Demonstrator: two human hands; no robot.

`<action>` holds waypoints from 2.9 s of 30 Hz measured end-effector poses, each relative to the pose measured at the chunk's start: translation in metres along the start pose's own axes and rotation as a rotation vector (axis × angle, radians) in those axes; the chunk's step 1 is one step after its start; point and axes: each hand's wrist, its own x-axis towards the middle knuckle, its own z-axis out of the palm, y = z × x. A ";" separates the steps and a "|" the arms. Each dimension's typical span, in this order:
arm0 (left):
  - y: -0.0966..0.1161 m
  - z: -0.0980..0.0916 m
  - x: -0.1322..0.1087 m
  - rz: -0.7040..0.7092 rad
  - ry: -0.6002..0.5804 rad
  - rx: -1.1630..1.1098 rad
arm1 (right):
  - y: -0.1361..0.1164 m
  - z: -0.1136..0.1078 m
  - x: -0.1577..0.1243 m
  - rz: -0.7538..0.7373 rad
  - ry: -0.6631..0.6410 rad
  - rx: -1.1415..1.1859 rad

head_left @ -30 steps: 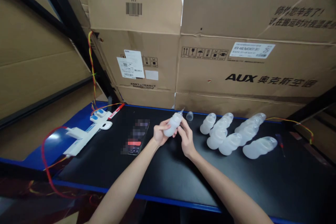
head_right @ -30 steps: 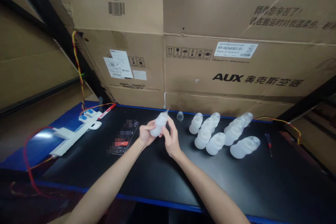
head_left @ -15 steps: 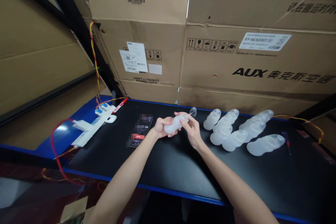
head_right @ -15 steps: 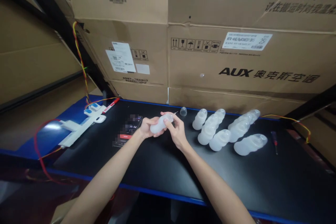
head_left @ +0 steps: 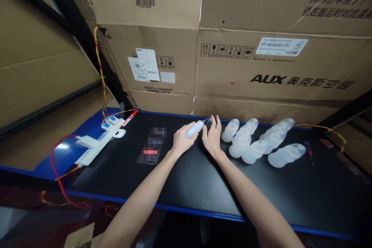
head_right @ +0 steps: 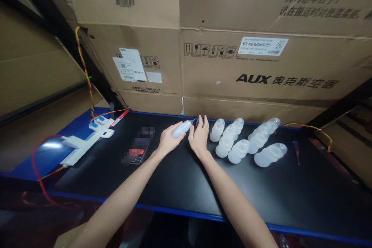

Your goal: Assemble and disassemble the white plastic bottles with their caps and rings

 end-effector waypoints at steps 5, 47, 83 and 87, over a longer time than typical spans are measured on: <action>0.000 -0.007 0.000 -0.022 0.069 0.178 | 0.015 0.007 -0.005 0.045 -0.094 -0.092; 0.010 -0.015 0.000 -0.416 -0.444 -0.838 | -0.034 -0.031 -0.003 0.084 -0.151 0.805; 0.000 0.017 -0.014 0.190 -0.260 0.268 | 0.008 -0.012 -0.012 0.177 0.005 0.214; 0.001 0.017 -0.016 0.171 -0.303 0.316 | 0.021 -0.012 -0.008 0.166 0.032 0.129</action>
